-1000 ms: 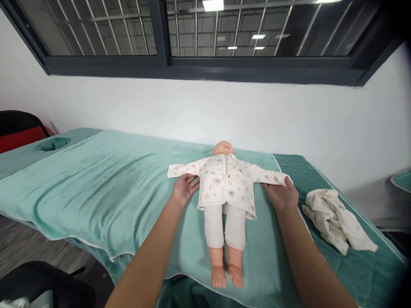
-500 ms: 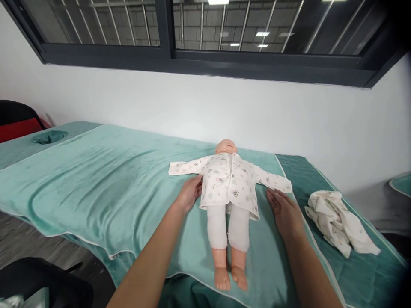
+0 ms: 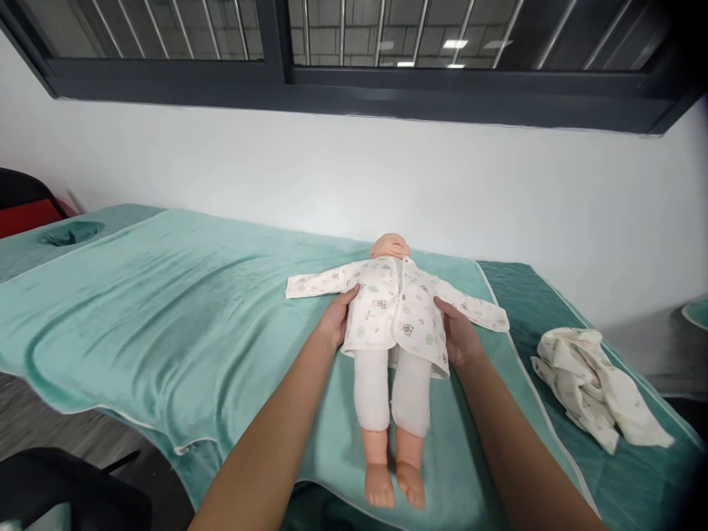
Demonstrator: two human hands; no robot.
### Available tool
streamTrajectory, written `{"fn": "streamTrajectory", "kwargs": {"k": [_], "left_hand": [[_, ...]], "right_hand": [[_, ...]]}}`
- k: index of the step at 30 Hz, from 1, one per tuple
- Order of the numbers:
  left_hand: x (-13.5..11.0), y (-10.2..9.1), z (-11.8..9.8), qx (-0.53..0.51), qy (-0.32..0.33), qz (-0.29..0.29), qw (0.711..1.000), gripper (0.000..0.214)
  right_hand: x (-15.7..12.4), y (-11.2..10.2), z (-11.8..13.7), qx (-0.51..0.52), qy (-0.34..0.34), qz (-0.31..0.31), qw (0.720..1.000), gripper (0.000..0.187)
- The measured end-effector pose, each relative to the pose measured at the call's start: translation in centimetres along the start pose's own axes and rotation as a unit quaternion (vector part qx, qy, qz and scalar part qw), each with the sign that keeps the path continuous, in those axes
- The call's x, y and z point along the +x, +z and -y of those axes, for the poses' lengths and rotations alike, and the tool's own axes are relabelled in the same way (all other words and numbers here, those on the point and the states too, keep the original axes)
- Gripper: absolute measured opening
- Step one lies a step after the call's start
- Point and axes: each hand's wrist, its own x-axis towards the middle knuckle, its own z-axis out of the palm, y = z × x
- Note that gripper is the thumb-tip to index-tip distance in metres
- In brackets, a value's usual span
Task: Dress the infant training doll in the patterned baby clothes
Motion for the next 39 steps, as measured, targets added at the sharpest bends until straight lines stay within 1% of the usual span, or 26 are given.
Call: {"fn": "streamTrajectory", "kwargs": {"k": [3,5,8,11,15,18,22,25,28,31,33,36,39], "left_hand": [[1.1,0.3,-0.1,0.002,0.030,0.011,0.999,0.044],[1.8,0.3,-0.2,0.012,0.054,0.006,0.998,0.045],[2.9,0.4,-0.3,0.027,0.081,-0.008,0.996,0.046],[3.6,0.4,-0.5,0.028,0.092,-0.013,0.995,0.046],[4.5,0.5,-0.8,0.010,0.091,-0.012,0.996,0.043],[4.8,0.6,-1.0,0.004,0.076,0.003,0.997,0.040],[4.7,0.7,-1.2,0.000,0.039,0.015,0.999,0.038],[4.4,0.8,-1.3,-0.020,0.041,0.013,0.999,0.040],[4.5,0.6,-1.7,-0.066,0.096,-0.010,0.993,0.048],[5.0,-0.3,-2.6,-0.125,0.171,-0.061,0.975,0.056],[5.1,-1.1,-3.4,-0.149,0.203,-0.091,0.964,0.054],[4.8,-2.2,-4.7,-0.165,0.236,-0.107,0.952,0.048],[3.9,-3.5,-6.0,-0.167,0.273,-0.126,0.939,0.042]], "right_hand": [[0.5,-0.3,0.1,-0.009,-0.045,0.023,0.999,0.041],[0.8,-0.5,0.3,-0.014,-0.067,0.028,0.997,0.044],[1.5,-0.6,0.6,-0.027,-0.087,0.021,0.996,0.046],[2.4,-0.5,0.7,-0.034,-0.094,0.019,0.995,0.046],[3.1,-0.2,0.9,-0.012,-0.089,0.023,0.996,0.044],[3.3,-0.2,1.0,0.017,-0.087,0.019,0.996,0.042],[3.3,-0.3,1.3,0.050,-0.070,0.032,0.996,0.039],[3.3,-0.4,1.5,0.082,-0.064,0.036,0.994,0.037],[3.4,-0.8,1.7,0.122,-0.080,0.039,0.988,0.036],[3.5,-1.7,2.2,0.175,-0.106,0.026,0.979,0.035],[3.5,-2.7,2.6,0.199,-0.112,0.012,0.973,0.034],[3.3,-4.3,3.3,0.204,-0.115,-0.004,0.972,0.033],[2.7,-5.5,3.8,0.186,-0.151,-0.028,0.971,0.032]]}}
